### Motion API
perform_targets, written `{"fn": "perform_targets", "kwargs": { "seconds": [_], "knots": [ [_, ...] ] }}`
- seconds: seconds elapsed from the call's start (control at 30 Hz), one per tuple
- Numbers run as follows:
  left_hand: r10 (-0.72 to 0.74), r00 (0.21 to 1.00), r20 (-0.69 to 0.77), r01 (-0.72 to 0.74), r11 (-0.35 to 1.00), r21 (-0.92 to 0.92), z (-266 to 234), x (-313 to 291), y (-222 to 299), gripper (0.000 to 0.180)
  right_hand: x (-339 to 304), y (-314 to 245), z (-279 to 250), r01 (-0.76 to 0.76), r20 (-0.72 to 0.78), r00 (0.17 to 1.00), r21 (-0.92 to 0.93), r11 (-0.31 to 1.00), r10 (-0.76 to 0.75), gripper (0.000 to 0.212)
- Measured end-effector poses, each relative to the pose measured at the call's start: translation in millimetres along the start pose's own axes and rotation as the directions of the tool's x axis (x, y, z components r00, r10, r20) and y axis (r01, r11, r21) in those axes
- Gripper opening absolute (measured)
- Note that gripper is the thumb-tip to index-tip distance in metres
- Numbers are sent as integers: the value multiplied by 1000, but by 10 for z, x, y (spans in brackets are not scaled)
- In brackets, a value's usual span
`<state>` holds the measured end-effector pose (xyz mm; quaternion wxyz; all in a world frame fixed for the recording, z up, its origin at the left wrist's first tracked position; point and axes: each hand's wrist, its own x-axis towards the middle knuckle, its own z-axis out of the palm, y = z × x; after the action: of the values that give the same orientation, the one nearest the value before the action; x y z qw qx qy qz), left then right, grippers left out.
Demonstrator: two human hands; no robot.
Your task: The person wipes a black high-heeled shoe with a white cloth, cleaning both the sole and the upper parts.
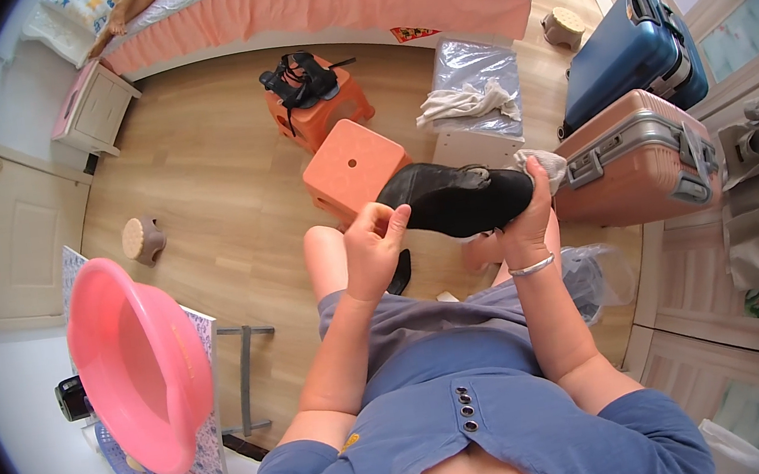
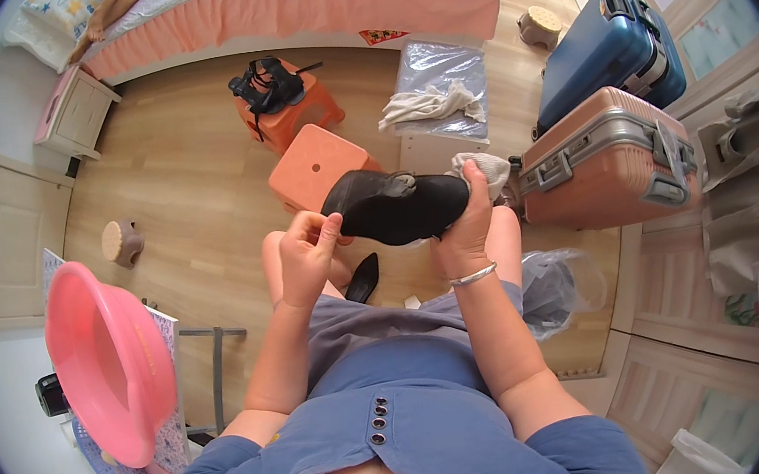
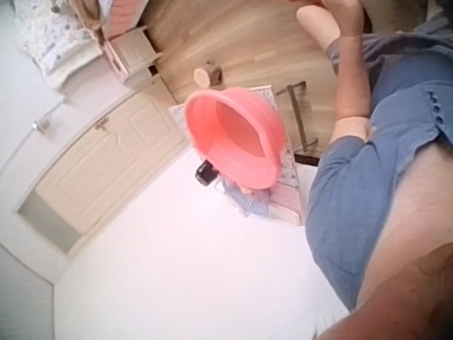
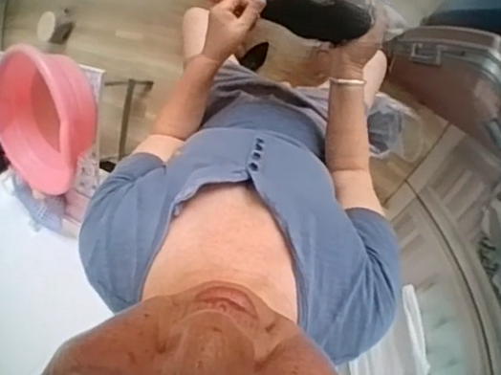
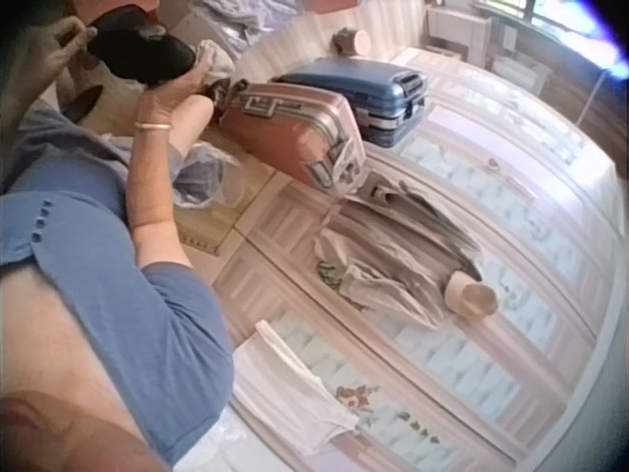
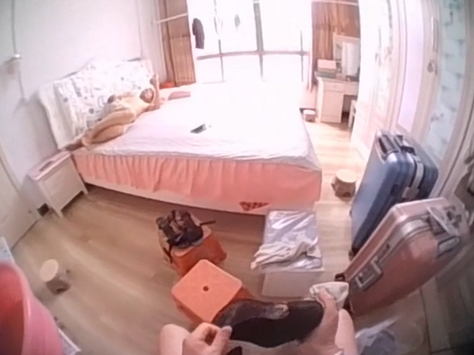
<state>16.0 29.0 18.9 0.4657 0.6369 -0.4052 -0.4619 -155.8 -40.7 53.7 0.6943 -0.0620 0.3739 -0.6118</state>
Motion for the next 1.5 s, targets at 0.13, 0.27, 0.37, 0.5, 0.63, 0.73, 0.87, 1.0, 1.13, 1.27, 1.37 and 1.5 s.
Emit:
{"fn": "perform_targets", "kwargs": {
  "seconds": [0.13,0.27,0.37,0.5,0.63,0.73,0.87,1.0,1.13,1.27,1.37,1.5],
  "knots": [
    [-247,936,250,349,737,-579,121,83,-7,50,-9,-9,-127,266,102,963,-246,932,-248,21],
    [-332,808,487,588,400,-703,207,131,-74,72,-151,60,-290,690,589,724,-610,389,-359,19],
    [-211,787,579,614,192,-765,275,153,-189,65,-204,123,-203,943,920,332,-326,63,-209,17],
    [-185,836,517,543,421,-726,324,104,-121,34,-304,188,-150,930,941,331,-338,147,67,11],
    [-170,932,321,362,503,-785,294,35,-159,31,-419,163,-242,182,428,903,-329,927,-25,16],
    [-271,826,494,558,263,-787,125,75,-249,39,-145,-115,-182,-72,184,980,-38,997,77,25],
    [-254,835,488,544,247,-802,99,97,-388,39,87,-342,-215,107,162,983,-95,990,-91,25],
    [-268,829,490,553,263,-791,121,74,-356,38,148,-379,-298,89,286,957,-121,989,-52,33],
    [-265,825,499,565,413,-714,139,31,-257,37,95,-259,-349,246,267,958,-579,777,-104,36],
    [-119,832,541,505,564,-653,253,10,-203,51,96,64,-256,794,836,534,-548,-263,-129,54],
    [-118,835,537,499,571,-652,299,30,-194,55,264,281,-421,748,756,614,-649,-140,-225,49],
    [-135,839,526,500,573,-649,252,42,-252,55,385,398,-465,648,611,761,-732,210,-219,33]
  ]
}}
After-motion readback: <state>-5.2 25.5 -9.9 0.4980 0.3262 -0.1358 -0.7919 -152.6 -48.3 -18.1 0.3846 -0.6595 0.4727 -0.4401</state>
